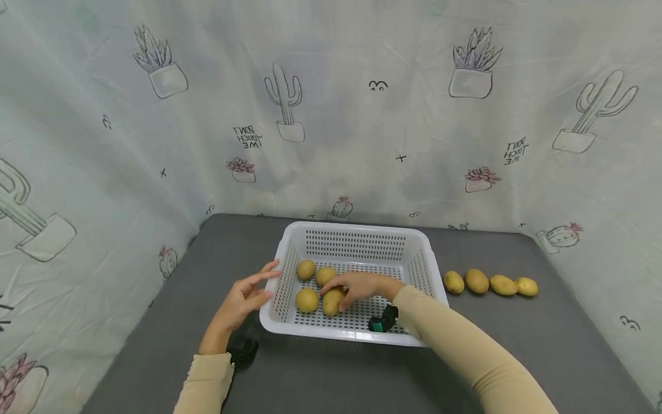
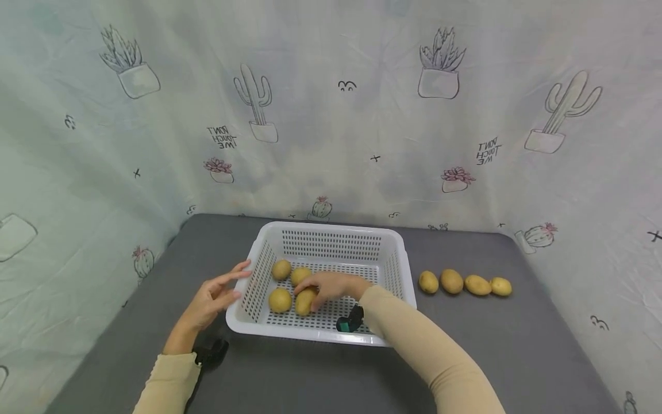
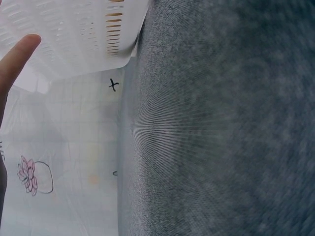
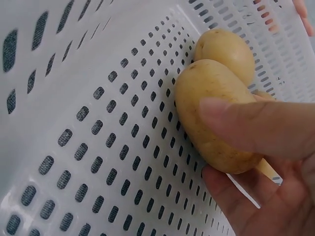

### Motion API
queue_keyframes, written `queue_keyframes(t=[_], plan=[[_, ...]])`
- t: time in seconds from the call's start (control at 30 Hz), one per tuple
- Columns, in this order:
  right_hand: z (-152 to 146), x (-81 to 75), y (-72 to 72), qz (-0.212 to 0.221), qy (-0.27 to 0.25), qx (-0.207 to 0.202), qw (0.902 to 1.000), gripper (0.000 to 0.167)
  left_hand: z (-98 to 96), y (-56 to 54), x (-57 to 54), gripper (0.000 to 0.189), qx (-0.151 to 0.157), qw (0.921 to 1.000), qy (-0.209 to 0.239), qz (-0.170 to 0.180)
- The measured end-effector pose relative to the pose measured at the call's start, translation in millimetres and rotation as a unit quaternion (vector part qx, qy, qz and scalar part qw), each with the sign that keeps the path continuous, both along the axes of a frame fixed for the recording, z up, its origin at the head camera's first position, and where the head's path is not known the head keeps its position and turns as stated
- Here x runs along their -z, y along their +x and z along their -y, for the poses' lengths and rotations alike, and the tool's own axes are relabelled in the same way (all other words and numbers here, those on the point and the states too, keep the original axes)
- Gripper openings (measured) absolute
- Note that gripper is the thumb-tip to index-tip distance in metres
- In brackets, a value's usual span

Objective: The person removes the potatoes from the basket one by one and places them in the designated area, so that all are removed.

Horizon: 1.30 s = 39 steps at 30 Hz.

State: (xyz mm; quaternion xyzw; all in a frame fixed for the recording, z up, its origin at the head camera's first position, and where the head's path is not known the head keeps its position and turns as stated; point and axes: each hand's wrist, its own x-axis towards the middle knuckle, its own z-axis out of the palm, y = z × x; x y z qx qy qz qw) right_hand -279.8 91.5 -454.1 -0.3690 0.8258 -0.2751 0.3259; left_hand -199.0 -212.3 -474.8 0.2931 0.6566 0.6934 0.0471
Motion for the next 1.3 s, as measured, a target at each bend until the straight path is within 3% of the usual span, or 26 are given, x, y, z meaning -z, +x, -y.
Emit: queue_keyframes(t=[0.27, 0.63, 1.03, 1.3], plan=[[1, 0.4, 1.6, -0.046, 0.009, -0.001, 0.9989, 0.05, -0.5, 0.3, 2.5, 0.044, -0.002, 0.9999, 0.002, -0.012], [1, -3.3, -1.2, -0.053, 0.011, 0.003, 0.9985, 0.046, -1.4, 1.6, 3.8, 0.044, -0.007, 1.0, 0.005, 0.0], [-4, -16.0, -4.6, -0.064, -0.044, 0.014, 0.9969, 0.047, -2.4, 0.6, 1.3, 0.044, -0.008, 1.0, 0.004, -0.003], [-9, -26.6, -4.5, -0.039, -0.101, 0.033, 0.9935, 0.051, -2.4, 1.2, 1.1, 0.044, -0.008, 1.0, 0.004, -0.003]])
